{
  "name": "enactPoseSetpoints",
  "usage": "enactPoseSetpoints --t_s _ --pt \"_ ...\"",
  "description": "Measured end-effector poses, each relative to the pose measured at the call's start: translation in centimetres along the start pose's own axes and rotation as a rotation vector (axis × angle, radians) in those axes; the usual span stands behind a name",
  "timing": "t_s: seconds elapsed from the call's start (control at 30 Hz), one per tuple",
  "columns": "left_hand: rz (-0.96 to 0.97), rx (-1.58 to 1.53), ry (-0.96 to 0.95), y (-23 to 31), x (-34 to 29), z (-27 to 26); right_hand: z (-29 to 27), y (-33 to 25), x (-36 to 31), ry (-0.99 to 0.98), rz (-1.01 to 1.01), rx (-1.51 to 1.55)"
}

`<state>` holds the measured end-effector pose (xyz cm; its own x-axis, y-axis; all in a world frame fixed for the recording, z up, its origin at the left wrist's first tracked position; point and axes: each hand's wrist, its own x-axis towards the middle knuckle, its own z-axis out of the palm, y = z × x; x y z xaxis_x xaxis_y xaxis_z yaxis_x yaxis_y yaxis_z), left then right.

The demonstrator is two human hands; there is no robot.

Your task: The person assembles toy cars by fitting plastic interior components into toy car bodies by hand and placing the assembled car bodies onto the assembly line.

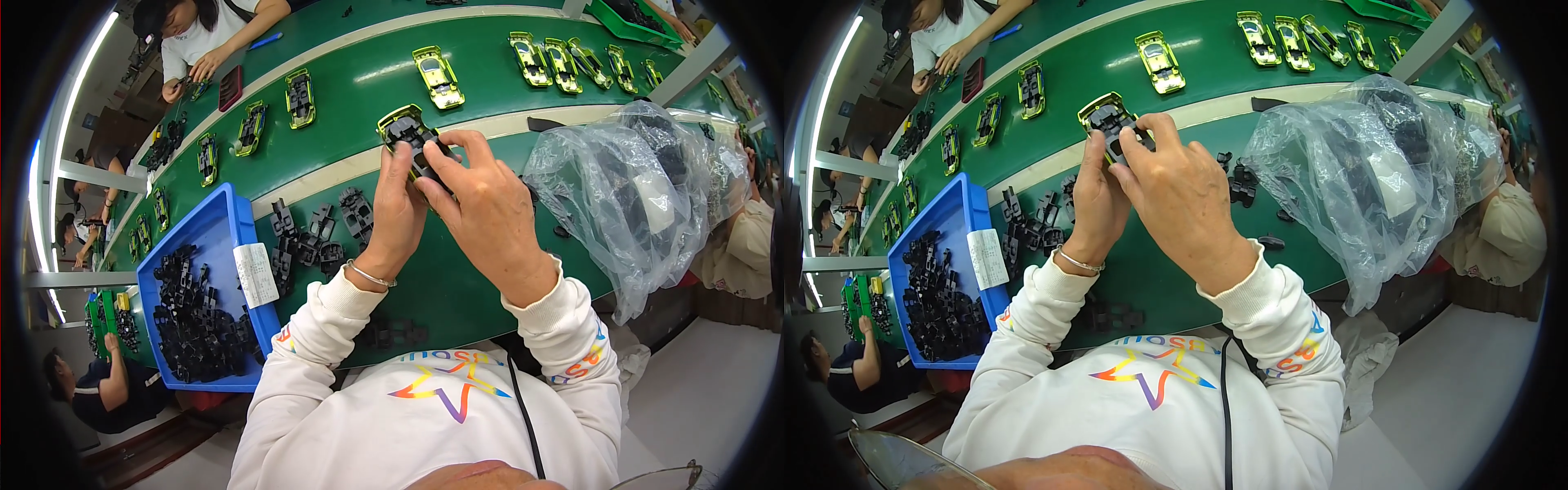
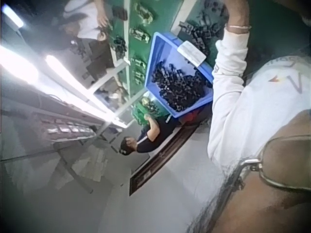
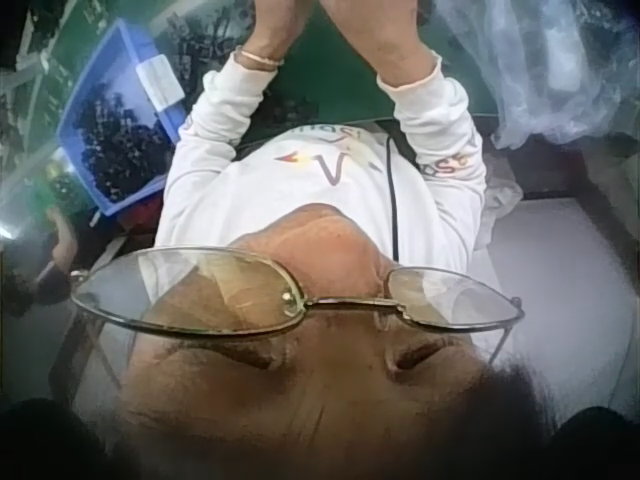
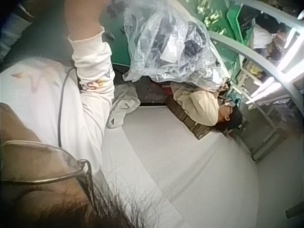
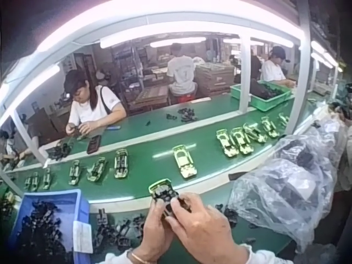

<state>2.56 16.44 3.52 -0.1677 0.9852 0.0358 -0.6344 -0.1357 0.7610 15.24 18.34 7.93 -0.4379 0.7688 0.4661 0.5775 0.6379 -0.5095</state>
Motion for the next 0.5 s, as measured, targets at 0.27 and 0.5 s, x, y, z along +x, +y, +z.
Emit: enactPoseSetpoints --t_s 0.27,0.5 --pt "-0.010 0.059 -0.037 0.2 0.2 0.6 -0.2 0.6 -1.1 0.075 -0.039 0.070" --pt "-0.048 0.021 -0.034 -0.3 0.2 0.7 -1.0 0.2 -1.2 0.054 -0.026 0.018"
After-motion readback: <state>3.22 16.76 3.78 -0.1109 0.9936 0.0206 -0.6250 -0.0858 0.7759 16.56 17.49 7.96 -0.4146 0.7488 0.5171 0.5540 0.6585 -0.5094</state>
